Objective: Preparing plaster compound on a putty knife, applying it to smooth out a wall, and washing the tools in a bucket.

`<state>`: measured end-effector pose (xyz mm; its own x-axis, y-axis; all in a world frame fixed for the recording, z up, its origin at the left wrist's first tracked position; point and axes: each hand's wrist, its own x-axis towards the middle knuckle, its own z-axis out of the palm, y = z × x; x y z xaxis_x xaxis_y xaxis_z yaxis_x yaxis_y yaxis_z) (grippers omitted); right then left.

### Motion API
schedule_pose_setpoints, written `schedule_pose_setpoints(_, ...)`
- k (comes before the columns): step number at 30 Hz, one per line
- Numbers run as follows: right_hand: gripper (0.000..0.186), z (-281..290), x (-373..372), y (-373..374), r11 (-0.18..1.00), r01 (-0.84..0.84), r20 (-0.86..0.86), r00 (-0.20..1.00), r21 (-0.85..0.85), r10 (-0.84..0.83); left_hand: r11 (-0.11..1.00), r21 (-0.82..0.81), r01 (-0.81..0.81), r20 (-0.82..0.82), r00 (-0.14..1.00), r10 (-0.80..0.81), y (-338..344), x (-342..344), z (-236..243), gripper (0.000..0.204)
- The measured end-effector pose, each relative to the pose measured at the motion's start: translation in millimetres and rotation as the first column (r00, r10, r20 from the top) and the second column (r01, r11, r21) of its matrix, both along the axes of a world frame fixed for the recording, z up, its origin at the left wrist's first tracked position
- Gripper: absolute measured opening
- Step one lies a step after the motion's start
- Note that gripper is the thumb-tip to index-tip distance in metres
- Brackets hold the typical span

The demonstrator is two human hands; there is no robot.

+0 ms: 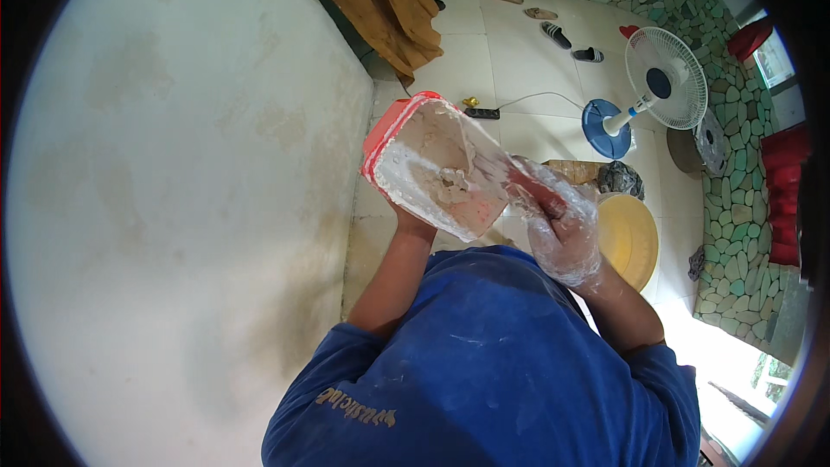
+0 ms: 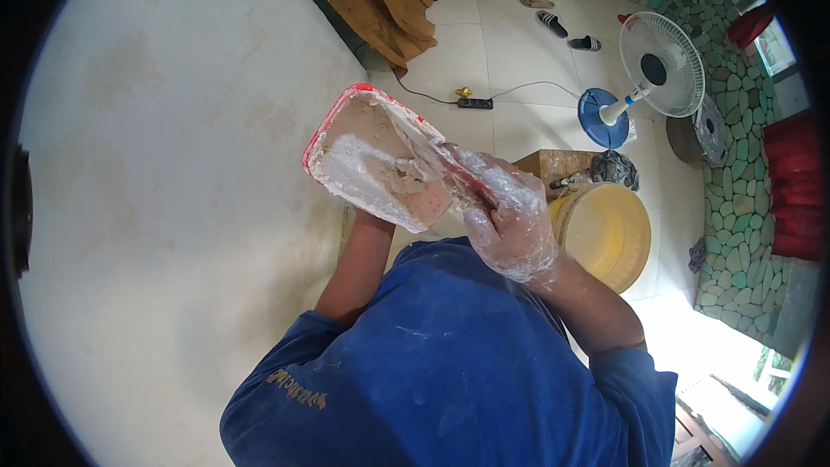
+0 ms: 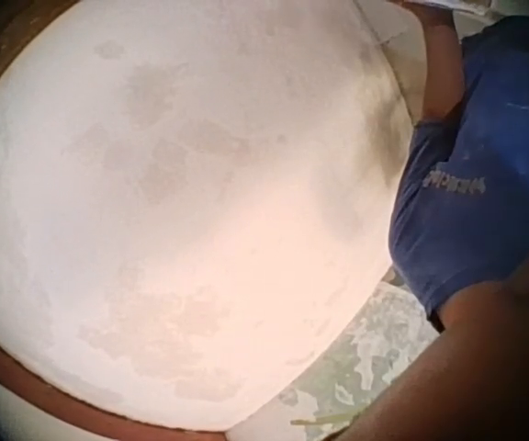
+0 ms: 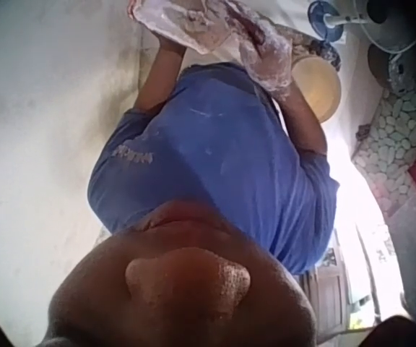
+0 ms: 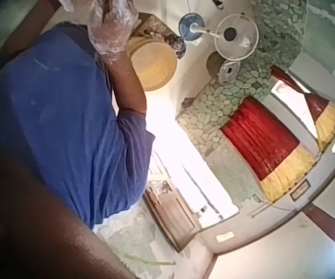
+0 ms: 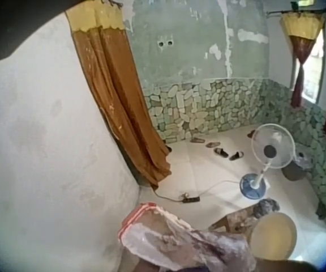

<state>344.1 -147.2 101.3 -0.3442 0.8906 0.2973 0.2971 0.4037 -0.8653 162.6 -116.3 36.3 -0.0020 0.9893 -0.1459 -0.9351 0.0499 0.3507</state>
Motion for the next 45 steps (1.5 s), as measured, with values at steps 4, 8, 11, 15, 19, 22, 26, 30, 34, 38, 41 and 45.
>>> schedule_pose_setpoints(4, 0.033, 1.8, -10.7, 2.0, 0.997, -0.05, -0.006, 0.999, -0.057, 0.05, 0.941, 0.339, -0.016, -0.006, 1.0, 0.019, 3.4, -4.2, -28.2, 0.093)
schedule_pose_setpoints(8, 0.034, -8.0, -19.6, 4.7, 0.998, -0.024, -0.033, 0.999, 0.051, 0.026, 0.951, 0.307, -0.03, -0.034, 0.999, 0.042, 7.4, -7.2, -38.3, 0.096)
schedule_pose_setpoints(11, 0.032, -8.2, -26.9, 7.7, 0.997, -0.041, -0.132, 0.991, -0.061, 0.033, 0.961, 0.275, -0.045, -0.062, 0.996, 0.064, 9.5, -11.5, -38.2, 0.099)
schedule_pose_setpoints(15, 0.023, 1.5, -36.5, 5.8, 0.986, -0.063, -0.15, 0.988, -0.153, 0.04, 0.97, 0.233, -0.066, -0.1, 0.991, 0.092, 10.6, -19.8, -38.0, 0.104)
schedule_pose_setpoints(19, 0.022, 8.8, -49.3, 0.6, 0.979, -0.001, -0.272, 0.961, -0.204, -0.056, 0.992, 0.096, -0.081, -0.001, 0.997, 0.082, 9.1, -29.5, -54.5, 0.104)
schedule_pose_setpoints(22, 0.022, 6.3, -58.1, 8.4, 0.979, -0.061, -0.19, 0.982, -0.192, 0.023, 0.996, 0.032, -0.078, 0.027, 0.997, 0.077, 10.5, -38.2, -65.9, 0.104)
schedule_pose_setpoints(26, 0.024, -5.0, -74.0, 11.0, 0.984, -0.08, -0.131, 0.99, -0.161, 0.059, 0.997, 0.064, -0.045, 0.016, 0.999, 0.044, 11.4, -48.7, -69.8, 0.104)
schedule_pose_setpoints(30, 0.026, -4.0, -87.5, 9.5, 0.979, -0.088, -0.1, 0.993, -0.184, 0.071, 0.994, 0.107, -0.008, -0.001, 1.0, 0.008, 8.7, -62.2, -70.4, 0.103)
schedule_pose_setpoints(34, 0.026, 3.2, -108.5, 10.2, 0.919, -0.103, -0.22, 0.975, -0.38, 0.019, 0.986, 0.163, 0.024, -0.024, 0.999, -0.021, 8.1, -80.8, -68.3, 0.103)
schedule_pose_setpoints(38, 0.02, 0.2, -127.3, 5.3, 0.841, -0.146, -0.369, 0.927, -0.52, -0.067, 0.977, 0.209, 0.049, -0.043, 0.998, -0.041, 2.4, -104.1, -60.1, 0.103)
schedule_pose_setpoints(41, 0.018, 9.0, -144.9, -2.9, 0.783, -0.147, -0.395, 0.909, -0.605, -0.135, 0.973, 0.229, -0.007, -0.035, 0.999, 0.015, -9.6, -125.5, -45.8, 0.085)
schedule_pose_setpoints(45, 0.021, 11.8, -173.9, -12.3, 0.728, -0.208, -0.525, 0.817, -0.653, -0.238, 0.967, 0.251, -0.047, -0.096, 0.993, 0.073, -26.3, -160.6, -25.8, 0.079)
